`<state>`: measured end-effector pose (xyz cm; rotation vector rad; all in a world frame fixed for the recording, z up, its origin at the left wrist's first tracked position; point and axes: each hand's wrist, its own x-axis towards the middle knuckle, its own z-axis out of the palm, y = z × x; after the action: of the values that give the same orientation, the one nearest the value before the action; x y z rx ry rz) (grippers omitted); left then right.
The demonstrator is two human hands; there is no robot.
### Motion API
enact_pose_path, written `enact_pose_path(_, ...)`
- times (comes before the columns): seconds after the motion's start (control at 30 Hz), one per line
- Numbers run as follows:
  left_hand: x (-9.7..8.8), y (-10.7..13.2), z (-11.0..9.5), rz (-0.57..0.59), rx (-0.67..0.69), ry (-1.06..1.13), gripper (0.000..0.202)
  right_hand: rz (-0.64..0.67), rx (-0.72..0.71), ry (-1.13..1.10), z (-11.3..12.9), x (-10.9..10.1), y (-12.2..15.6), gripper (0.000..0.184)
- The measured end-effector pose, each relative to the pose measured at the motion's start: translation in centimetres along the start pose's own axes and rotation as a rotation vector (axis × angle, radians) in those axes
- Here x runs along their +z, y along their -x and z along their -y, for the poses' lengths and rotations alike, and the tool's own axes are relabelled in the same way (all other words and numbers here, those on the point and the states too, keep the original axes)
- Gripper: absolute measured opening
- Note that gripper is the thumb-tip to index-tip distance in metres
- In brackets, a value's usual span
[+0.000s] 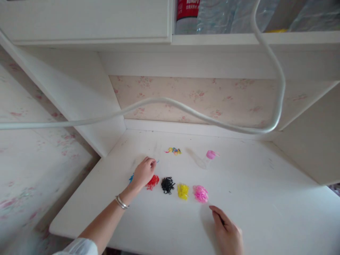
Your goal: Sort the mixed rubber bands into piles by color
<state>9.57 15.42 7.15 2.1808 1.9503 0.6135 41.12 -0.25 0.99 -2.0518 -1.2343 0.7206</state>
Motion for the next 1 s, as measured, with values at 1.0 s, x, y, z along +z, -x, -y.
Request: enact_pose_path(1.0,-1.4,14.2,6.6,-0.180,-0.243,0.211,0.027,0.100,-0.170,0.131,2.0,-0.1,0.3,0.040)
